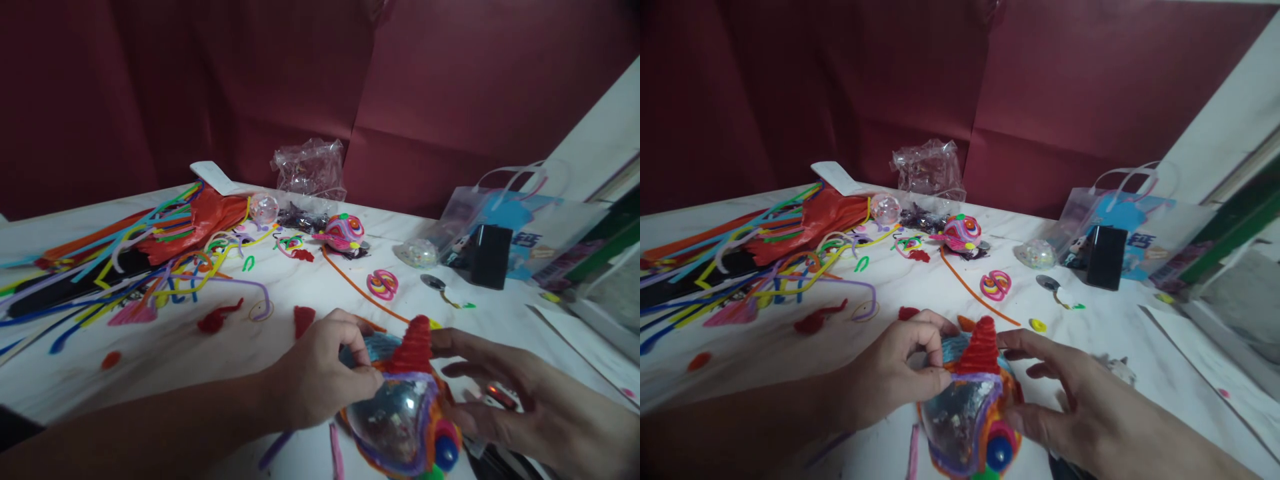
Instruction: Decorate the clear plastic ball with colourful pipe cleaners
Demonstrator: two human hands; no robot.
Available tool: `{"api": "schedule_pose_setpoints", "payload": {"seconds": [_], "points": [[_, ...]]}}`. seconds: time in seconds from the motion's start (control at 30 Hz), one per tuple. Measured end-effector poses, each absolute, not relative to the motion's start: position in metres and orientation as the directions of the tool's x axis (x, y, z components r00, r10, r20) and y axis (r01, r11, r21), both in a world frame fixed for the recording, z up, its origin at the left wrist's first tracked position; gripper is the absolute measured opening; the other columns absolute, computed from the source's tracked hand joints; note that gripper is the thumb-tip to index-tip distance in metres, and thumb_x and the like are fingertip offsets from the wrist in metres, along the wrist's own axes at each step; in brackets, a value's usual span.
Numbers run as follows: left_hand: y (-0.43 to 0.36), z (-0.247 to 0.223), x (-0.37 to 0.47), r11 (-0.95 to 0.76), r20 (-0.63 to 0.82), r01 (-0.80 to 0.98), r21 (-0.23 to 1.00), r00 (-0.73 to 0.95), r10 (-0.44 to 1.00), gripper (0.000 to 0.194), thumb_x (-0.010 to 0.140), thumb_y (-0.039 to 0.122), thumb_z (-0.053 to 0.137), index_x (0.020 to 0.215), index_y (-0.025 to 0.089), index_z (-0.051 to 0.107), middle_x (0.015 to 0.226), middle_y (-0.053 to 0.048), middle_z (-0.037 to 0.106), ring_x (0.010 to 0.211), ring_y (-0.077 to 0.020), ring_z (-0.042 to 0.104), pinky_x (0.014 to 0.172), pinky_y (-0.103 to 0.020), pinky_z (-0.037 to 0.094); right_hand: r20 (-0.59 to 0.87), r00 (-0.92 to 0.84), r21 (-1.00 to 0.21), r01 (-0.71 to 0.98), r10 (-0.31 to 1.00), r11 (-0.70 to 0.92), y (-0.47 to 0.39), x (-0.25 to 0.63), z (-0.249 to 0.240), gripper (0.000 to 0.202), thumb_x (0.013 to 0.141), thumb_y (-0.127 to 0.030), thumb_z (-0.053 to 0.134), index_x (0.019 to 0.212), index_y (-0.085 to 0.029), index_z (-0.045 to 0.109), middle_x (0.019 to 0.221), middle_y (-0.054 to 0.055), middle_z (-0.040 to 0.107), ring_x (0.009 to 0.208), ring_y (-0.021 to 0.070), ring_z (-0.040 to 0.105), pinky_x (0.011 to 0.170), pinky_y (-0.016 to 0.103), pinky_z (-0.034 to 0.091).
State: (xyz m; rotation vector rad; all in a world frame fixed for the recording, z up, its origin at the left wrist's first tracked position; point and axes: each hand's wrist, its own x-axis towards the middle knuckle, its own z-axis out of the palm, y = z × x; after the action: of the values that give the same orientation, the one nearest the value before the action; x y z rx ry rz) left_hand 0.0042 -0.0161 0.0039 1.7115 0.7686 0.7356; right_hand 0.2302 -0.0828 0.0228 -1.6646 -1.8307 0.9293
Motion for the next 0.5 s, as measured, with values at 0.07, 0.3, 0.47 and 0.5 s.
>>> {"api": "schedule_pose_setpoints", "payload": {"seconds": [0.07, 0.3, 0.47, 0.5], "points": [[-0.016, 0.003, 0.004, -0.220, 0.096, 0.136, 0.966, 0.601, 0.793, 0.016, 0.064, 0.023, 0.063, 0.060, 0.016, 0.049, 0.100, -0.007, 0.055, 0.103, -0.0236, 0.051, 0.088, -0.035, 0.036, -0.129, -0.166, -0.821, 0.570, 0.978, -0.012, -0.086, 0.229, 0.022, 0.063, 0.073, -0.057, 0.071, 0.127, -0.031, 0.053, 0.130, 0.003, 0.049, 0.118, 0.0302, 0.043, 0.092, 0.031, 0.045], [-0.013, 0.003, 0.005, -0.199, 0.081, 0.140, 0.970, 0.582, 0.809, 0.017, 0.064, 0.025, 0.064, 0.059, 0.016, 0.051, 0.104, -0.008, 0.056, 0.103, -0.0226, 0.052, 0.090, -0.033, 0.037, -0.044, -0.306, -0.884, 0.456, 0.951, 0.106, -0.080, 0.209, 0.025, 0.065, 0.068, -0.037, 0.075, 0.128, -0.025, 0.054, 0.115, 0.004, 0.061, 0.098, 0.0307, 0.059, 0.082, 0.029, 0.052], [-0.013, 0.003, 0.006, -0.172, 0.050, 0.173, 0.970, 0.548, 0.835, 0.018, 0.063, 0.029, 0.065, 0.059, 0.016, 0.053, 0.104, -0.009, 0.057, 0.100, -0.0237, 0.054, 0.087, -0.035, 0.041, -0.012, -0.141, -0.818, 0.570, 0.990, 0.072, -0.086, 0.206, 0.016, 0.070, 0.066, -0.049, 0.075, 0.126, -0.019, 0.054, 0.116, 0.007, 0.061, 0.101, 0.0315, 0.057, 0.083, 0.028, 0.050], [-0.013, 0.004, 0.006, -0.166, 0.046, 0.174, 0.971, 0.544, 0.838, 0.018, 0.063, 0.030, 0.065, 0.060, 0.016, 0.053, 0.104, -0.009, 0.058, 0.099, -0.0236, 0.055, 0.086, -0.035, 0.042, -0.001, -0.107, -0.803, 0.593, 0.994, 0.063, -0.088, 0.205, 0.015, 0.071, 0.065, -0.052, 0.075, 0.125, -0.018, 0.055, 0.114, 0.008, 0.061, 0.101, 0.0322, 0.057, 0.084, 0.028, 0.049]]}}
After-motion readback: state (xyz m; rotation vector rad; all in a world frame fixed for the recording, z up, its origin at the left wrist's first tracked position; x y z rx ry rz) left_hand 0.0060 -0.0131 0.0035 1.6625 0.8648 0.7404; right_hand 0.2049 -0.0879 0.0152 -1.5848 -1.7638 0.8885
